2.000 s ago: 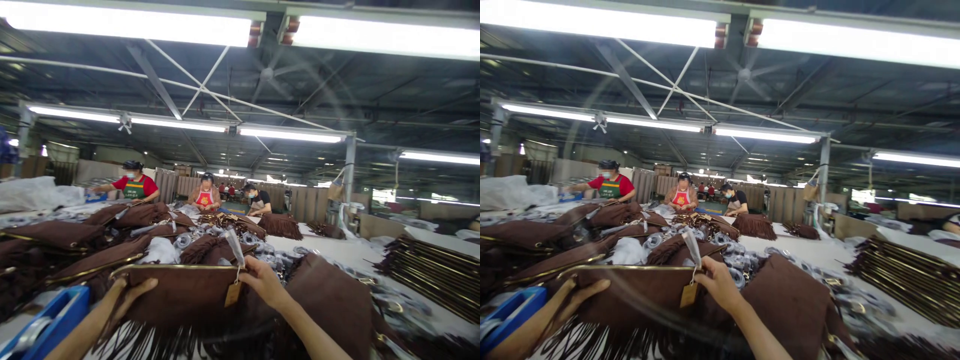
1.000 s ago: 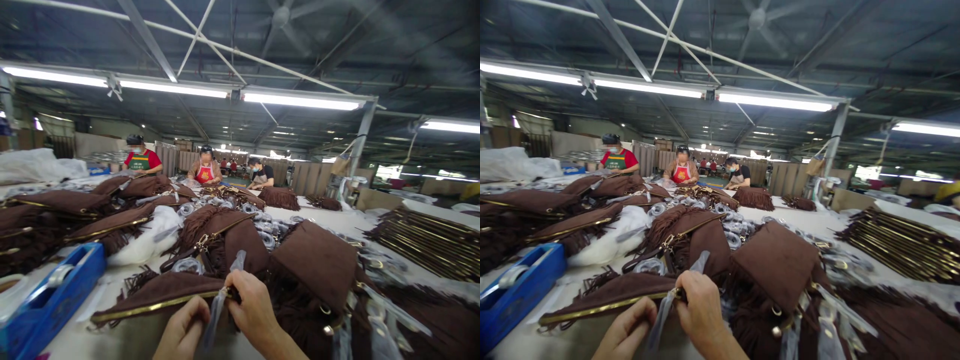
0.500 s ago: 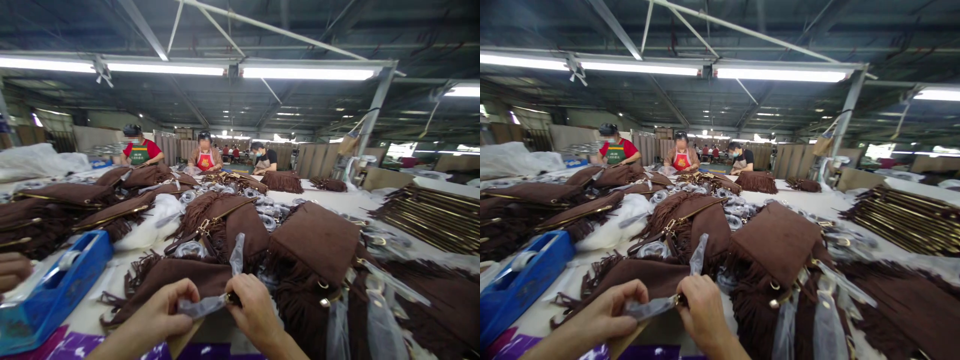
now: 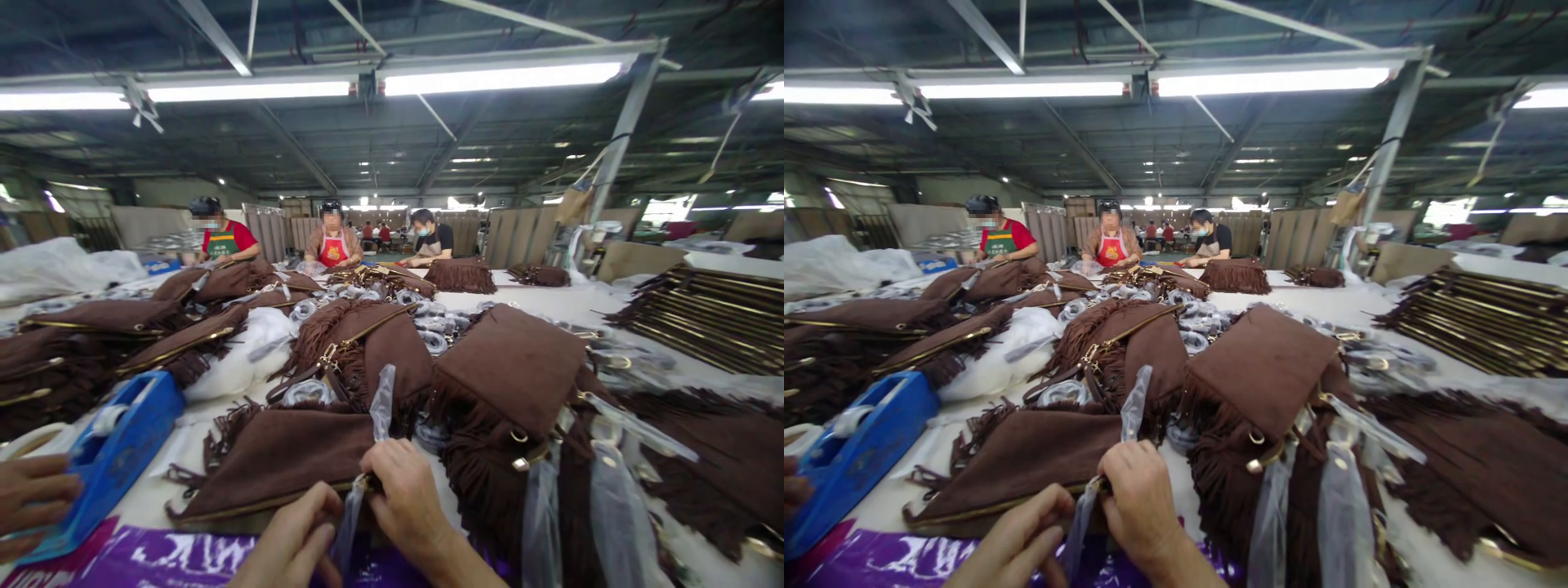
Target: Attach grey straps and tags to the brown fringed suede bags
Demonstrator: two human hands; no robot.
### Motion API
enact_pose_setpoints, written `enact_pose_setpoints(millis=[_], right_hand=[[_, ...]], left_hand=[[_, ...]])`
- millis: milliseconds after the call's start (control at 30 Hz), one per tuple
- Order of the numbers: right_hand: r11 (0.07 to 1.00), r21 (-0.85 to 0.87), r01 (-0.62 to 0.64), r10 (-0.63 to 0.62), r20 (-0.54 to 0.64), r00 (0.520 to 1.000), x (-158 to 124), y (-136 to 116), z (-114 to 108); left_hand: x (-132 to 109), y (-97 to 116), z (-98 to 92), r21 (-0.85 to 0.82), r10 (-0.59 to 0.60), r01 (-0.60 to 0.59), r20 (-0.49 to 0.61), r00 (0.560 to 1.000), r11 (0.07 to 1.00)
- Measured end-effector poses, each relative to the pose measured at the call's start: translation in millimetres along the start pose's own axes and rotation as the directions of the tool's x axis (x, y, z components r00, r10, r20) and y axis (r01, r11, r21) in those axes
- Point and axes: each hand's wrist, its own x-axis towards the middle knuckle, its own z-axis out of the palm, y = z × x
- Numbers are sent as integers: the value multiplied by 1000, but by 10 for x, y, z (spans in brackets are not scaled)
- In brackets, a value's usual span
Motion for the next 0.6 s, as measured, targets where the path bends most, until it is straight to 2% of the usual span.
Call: enact_pose_setpoints(millis=[100,167,267,433,533,600], right_hand=[[1000,-7,8,-8,-45,999,1,33,-2],[999,-16,40,-41,-78,996,8,49,-1],[997,-25,70,-73,-130,989,24,34,1],[995,-21,96,-98,-147,984,16,-30,10],[995,-12,99,-100,-106,989,-12,-6,-1],[997,3,72,-72,-56,996,-28,33,-24]], left_hand=[[119,-164,160,-260,-8,26,68,998,965],[140,-157,240,-389,-16,53,98,995,920],[142,-96,329,-468,-10,43,73,997,883],[248,-135,431,-412,-77,84,34,996,907],[264,-147,407,-295,-5,9,12,1000,955],[182,-99,291,-97,82,-80,16,997,992]])
